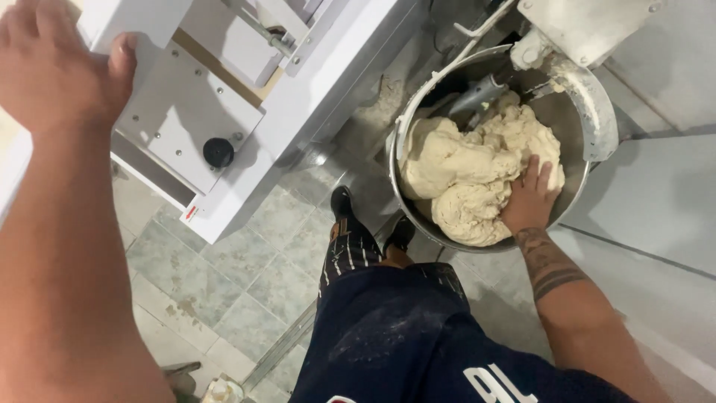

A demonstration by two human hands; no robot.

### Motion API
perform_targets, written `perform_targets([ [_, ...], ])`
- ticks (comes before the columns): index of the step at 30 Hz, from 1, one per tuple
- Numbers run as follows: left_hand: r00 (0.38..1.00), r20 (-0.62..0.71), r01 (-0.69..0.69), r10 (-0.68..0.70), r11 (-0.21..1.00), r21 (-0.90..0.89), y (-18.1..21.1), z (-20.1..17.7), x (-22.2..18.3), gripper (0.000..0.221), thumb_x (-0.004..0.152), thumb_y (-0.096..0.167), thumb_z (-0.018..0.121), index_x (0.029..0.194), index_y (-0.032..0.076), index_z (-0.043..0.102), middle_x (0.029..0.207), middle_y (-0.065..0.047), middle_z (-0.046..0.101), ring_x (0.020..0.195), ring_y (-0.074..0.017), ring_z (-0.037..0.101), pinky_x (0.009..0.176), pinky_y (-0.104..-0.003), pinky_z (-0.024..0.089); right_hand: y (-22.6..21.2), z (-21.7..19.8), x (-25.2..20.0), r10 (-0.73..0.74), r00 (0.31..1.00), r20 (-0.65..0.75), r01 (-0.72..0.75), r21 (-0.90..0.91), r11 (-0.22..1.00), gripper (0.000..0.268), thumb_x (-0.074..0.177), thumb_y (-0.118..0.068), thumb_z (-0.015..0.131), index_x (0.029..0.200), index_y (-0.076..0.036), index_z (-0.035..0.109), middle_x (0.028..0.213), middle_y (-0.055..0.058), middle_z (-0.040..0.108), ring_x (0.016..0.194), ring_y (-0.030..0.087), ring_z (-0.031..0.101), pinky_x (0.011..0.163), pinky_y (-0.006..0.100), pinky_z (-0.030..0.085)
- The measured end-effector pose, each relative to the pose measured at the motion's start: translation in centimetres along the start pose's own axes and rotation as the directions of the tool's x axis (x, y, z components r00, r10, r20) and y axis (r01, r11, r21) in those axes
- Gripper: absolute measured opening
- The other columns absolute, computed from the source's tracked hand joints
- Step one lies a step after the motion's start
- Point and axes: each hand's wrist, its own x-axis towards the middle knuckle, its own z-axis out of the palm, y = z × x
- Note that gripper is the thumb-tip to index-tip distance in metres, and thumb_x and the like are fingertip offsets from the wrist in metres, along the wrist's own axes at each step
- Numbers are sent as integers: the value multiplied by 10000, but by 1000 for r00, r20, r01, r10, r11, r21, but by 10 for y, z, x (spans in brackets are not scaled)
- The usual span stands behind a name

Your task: Kneading dough in an industrial mixer bowl and then carrying baking trays to a workstation

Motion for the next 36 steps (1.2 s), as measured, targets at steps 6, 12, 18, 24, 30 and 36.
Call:
perform_targets([
  [6,969,226,35,-99,963,269,10,-14,12,582,1161,751,690,1220,172,674,1015,-47,710,848,-269,670,541,-374,490,22,-167,6,-11,871,491,-323,588,741,611,903,-23,624,1497,-116,513,1419,169,455,1279,373,514,1211,475,356],
  [12,958,251,77,-139,967,244,6,-6,9,597,1100,760,676,1115,166,727,958,-57,716,793,-294,666,519,-398,484,-24,-174,20,102,977,190,-215,832,511,512,1018,-353,538,1464,-104,505,1556,121,450,1395,313,442,1168,473,338],
  [18,977,193,39,-88,968,249,6,-9,8,602,1136,748,678,1209,151,705,1020,-66,709,838,-285,668,544,-389,495,-63,-113,4,204,962,179,-256,851,458,942,966,-539,620,1600,31,217,1628,251,255,1508,415,227,1191,557,260],
  [24,955,269,25,-128,934,356,8,-4,11,627,1173,829,620,1058,222,725,959,-9,706,815,-254,663,491,-365,470,-59,-80,3,133,989,-63,-47,722,690,698,907,-484,702,1293,30,429,1207,180,453,1148,391,416,1033,545,324],
  [30,987,147,-9,-58,907,420,-3,15,0,740,1295,925,552,907,300,627,802,57,608,572,-227,574,459,-350,358,-78,-66,4,55,992,-113,24,604,797,501,845,-379,674,1140,-27,472,1191,162,439,1173,410,392,976,555,378],
  [36,962,258,-62,-85,856,514,-2,21,-5,915,1366,966,442,672,372,499,635,127,465,515,-145,494,452,-319,297,-75,-61,-8,69,980,-185,38,519,854,566,762,-364,639,1216,-36,557,1215,155,507,1114,398,434,926,531,385],
])
